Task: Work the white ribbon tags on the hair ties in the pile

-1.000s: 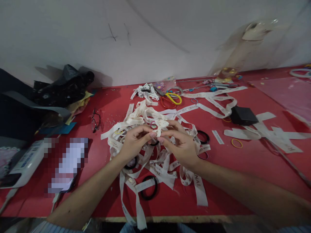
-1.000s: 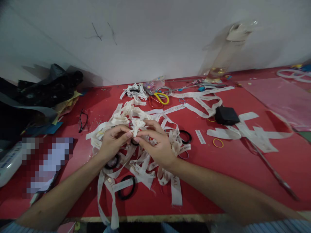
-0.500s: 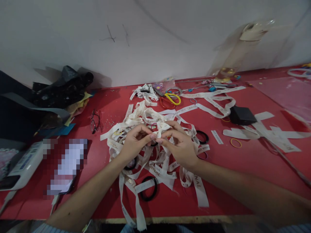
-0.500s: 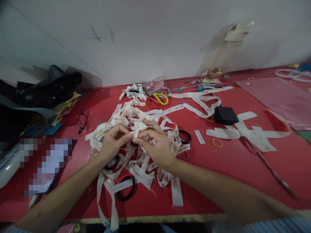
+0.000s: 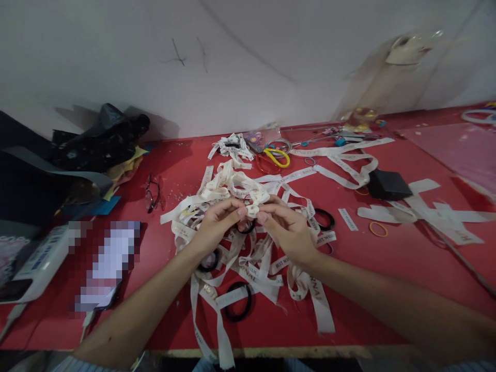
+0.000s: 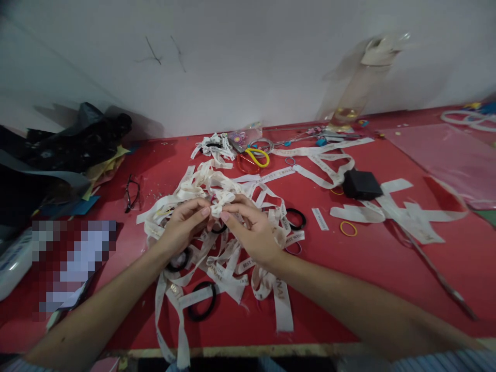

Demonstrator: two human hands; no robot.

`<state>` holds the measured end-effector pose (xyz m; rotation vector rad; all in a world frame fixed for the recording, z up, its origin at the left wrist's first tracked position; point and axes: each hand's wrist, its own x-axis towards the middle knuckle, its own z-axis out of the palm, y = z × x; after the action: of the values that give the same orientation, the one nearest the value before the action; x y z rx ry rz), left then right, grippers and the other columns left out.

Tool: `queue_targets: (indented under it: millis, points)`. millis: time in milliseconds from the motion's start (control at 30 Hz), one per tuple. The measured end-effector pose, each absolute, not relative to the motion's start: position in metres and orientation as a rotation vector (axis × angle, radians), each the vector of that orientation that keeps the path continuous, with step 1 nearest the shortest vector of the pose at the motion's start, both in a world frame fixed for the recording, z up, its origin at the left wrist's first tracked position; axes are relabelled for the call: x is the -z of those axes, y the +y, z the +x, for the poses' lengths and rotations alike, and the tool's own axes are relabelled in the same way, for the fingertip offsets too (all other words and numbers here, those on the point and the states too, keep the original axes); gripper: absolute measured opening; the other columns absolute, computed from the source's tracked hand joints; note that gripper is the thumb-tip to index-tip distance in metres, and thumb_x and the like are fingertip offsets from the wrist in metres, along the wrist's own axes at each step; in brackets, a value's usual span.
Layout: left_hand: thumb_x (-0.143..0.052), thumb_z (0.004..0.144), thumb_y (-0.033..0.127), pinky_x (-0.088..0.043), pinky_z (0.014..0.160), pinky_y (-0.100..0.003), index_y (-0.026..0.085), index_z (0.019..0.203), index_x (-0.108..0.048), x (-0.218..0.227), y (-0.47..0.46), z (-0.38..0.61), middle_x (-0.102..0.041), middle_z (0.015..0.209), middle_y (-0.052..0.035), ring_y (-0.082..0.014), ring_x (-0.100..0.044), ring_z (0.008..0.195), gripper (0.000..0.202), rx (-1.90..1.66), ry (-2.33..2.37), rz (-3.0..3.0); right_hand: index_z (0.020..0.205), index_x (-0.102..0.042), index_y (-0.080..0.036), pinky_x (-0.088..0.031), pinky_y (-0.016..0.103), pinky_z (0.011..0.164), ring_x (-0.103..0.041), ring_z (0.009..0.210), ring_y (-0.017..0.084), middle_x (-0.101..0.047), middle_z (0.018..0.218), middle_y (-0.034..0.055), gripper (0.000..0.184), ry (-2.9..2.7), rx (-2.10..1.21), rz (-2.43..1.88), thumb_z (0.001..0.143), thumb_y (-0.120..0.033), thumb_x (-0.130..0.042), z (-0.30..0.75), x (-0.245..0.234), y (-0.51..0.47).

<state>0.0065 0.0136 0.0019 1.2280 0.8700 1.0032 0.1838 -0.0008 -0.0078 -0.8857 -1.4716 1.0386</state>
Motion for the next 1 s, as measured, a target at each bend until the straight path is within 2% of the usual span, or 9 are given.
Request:
queue_targets:
  millis: [200,333,500,867,1000]
  points:
    - [-0.074,0.075,0.043,-0.042,0.059,-0.020,0.016,0.079,-0.055,-0.0067,0.0147,0.0094,-0.057,0.062,0.0039,-0.0084,-0.053,0.059,0.033,-0.924,0.923,1.322,0.085,-0.073,-0.023,-0.047,0.035,0.094,-0.060,0.101,0.019,-0.066,0.096,0.0046,0.007,-1.508,-0.871,-0.971,0.085,-0.028,-0.068,0.1826,0.0110,0.0000]
    - [-0.075,0.074,0.043,-0.044,0.058,-0.020,0.016,0.075,-0.056,-0.0068,0.0149,0.0096,-0.058,0.060,0.0036,-0.0084,-0.055,0.057,0.033,-0.951,0.964,1.327,0.088,-0.074,-0.022,-0.048,0.037,0.096,-0.061,0.103,0.020,-0.067,0.095,0.0055,0.009,-1.528,-0.871,-0.970,0.086,-0.028,-0.067,0.1829,0.0091,-0.0003]
    - [-0.075,0.075,0.040,-0.046,0.056,-0.019,0.015,0.069,-0.059,-0.0034,0.0158,0.0058,-0.061,0.059,0.0022,-0.0083,-0.056,0.054,0.031,-1.007,1.025,1.353,0.093,-0.074,-0.023,-0.048,0.036,0.098,-0.061,0.110,0.020,-0.065,0.110,0.0066,0.012,-1.559,-0.896,-0.988,0.086,-0.026,-0.066,0.1827,0.0051,-0.0016]
    - [-0.070,0.081,0.038,-0.046,0.055,-0.018,0.016,0.078,-0.059,-0.0075,0.0114,0.0101,-0.062,0.063,0.0026,-0.0080,-0.057,0.056,0.024,-1.065,1.029,1.418,0.082,-0.073,-0.024,-0.049,0.034,0.094,-0.060,0.109,0.020,-0.061,0.113,0.0054,0.005,-1.553,-0.803,-1.069,0.084,-0.026,-0.069,0.1843,0.0083,0.0001]
    - [-0.069,0.082,0.038,-0.046,0.055,-0.018,0.017,0.084,-0.062,-0.0059,0.0121,0.0086,-0.061,0.065,0.0022,-0.0073,-0.056,0.055,0.022,-1.109,0.993,1.391,0.079,-0.071,-0.022,-0.048,0.034,0.093,-0.059,0.108,0.021,-0.060,0.112,0.0061,0.010,-1.496,-0.853,-1.091,0.082,-0.031,-0.071,0.1841,0.0086,0.0017]
